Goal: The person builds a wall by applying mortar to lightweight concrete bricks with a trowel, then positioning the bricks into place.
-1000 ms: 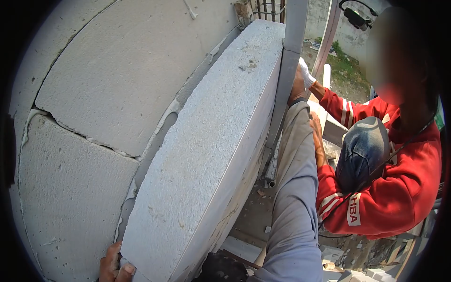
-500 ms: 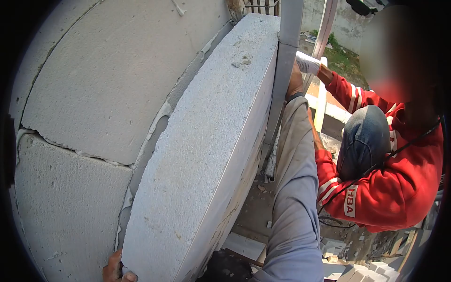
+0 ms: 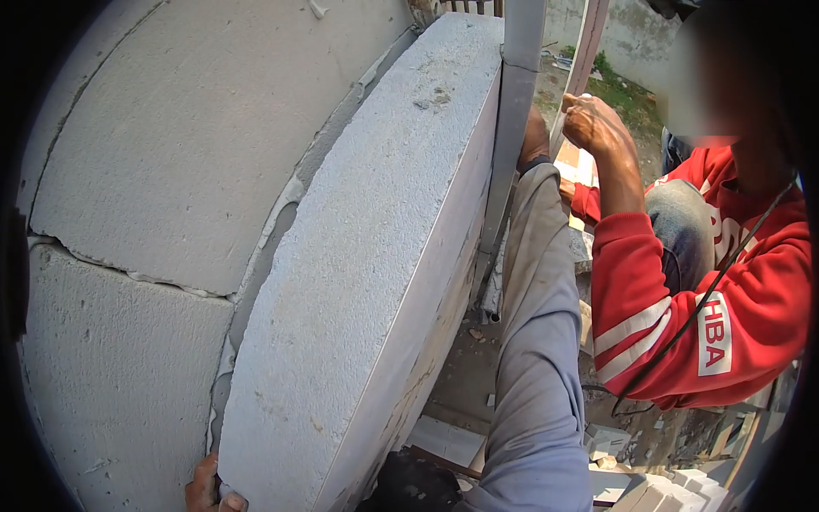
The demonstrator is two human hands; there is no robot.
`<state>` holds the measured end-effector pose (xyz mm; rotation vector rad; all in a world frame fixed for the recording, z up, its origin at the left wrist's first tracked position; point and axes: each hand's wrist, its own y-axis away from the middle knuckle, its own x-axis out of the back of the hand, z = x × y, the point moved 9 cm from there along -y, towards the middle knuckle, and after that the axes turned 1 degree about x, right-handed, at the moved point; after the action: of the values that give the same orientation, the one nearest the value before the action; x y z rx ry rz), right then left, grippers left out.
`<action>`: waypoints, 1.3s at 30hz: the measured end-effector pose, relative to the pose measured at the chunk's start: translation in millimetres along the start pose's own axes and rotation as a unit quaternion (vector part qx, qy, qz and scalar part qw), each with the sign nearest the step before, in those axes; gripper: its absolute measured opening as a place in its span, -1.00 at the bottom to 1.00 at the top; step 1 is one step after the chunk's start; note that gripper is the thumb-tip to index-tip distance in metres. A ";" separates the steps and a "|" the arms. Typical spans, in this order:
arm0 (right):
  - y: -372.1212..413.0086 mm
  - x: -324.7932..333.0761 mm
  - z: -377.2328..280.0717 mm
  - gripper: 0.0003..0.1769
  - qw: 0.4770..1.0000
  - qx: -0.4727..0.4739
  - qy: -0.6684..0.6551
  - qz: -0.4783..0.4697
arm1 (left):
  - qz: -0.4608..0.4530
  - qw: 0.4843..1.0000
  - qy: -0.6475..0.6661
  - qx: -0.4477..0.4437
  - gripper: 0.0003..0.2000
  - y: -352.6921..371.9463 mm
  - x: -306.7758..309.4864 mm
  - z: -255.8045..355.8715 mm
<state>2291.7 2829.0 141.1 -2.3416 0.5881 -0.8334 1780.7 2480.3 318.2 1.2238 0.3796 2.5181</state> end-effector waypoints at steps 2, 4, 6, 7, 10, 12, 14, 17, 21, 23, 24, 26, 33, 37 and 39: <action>6.1 2.4 -28.7 -0.76 0.987 0.043 0.150 -0.026 | 0.005 1.000 0.005 0.003 -0.59 9.3 -1.6 -2.2; 12.2 -0.4 -48.2 -0.76 0.951 0.084 0.295 -0.050 | 0.006 0.999 -0.009 0.033 -0.59 18.4 -0.9 -9.7; -1.1 2.7 -27.7 -0.77 0.989 0.044 0.140 -0.024 | 0.016 1.000 -0.026 0.006 -0.59 0.7 0.1 -0.6; -1.2 3.4 -18.2 -0.78 1.000 0.007 -0.018 -0.014 | 0.020 0.999 -0.032 -0.010 -0.60 0.1 -0.1 1.2; 0.6 9.2 -19.9 -0.72 0.998 0.048 0.044 0.028 | 0.033 0.998 -0.044 -0.013 -0.61 0.9 0.7 0.0; 4.8 7.3 -16.8 -0.71 0.995 0.029 -0.068 0.071 | 0.041 0.998 -0.051 -0.024 -0.61 2.7 0.4 0.1; 9.7 13.9 -12.7 -0.69 0.977 0.012 -0.177 0.115 | 0.048 0.996 -0.059 -0.038 -0.61 3.8 0.1 2.1; 49.0 -12.0 32.4 -0.47 0.779 -0.377 -0.471 0.171 | 0.040 0.998 -0.020 -0.031 -0.60 4.5 -3.9 -8.0; 105.1 -16.6 -27.5 -0.38 0.830 -0.337 -0.403 0.186 | 0.036 0.998 0.004 -0.055 -0.54 1.8 3.5 0.1; 139.6 1.1 -91.4 -0.43 0.932 -0.265 -0.136 0.207 | 0.018 0.999 0.016 -0.021 -0.61 2.6 2.7 0.8; 146.8 -0.7 -98.8 -0.43 0.932 -0.265 -0.136 0.208 | 0.020 0.998 0.025 -0.052 -0.55 -0.3 0.6 3.1; 161.4 -6.7 -103.8 -0.46 0.936 -0.299 -0.041 0.181 | 0.020 0.996 0.034 -0.082 -0.47 -2.1 -1.2 4.1; 142.1 -19.7 -77.4 -0.54 0.928 -0.318 -0.139 0.137 | 0.027 0.993 0.019 -0.114 -0.50 0.8 1.5 7.8; 139.7 -14.2 -90.5 -0.52 0.907 -0.349 -0.191 0.137 | 0.031 0.994 0.021 -0.105 -0.51 6.0 1.5 0.6; 138.1 -24.6 -80.6 -0.52 0.869 -0.362 -0.304 0.147 | 0.028 0.994 0.026 -0.102 -0.51 6.7 1.7 0.9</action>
<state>2191.4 2711.6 92.9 -2.8374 1.0527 0.3601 1779.3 2474.9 322.4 1.1080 0.0974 2.5648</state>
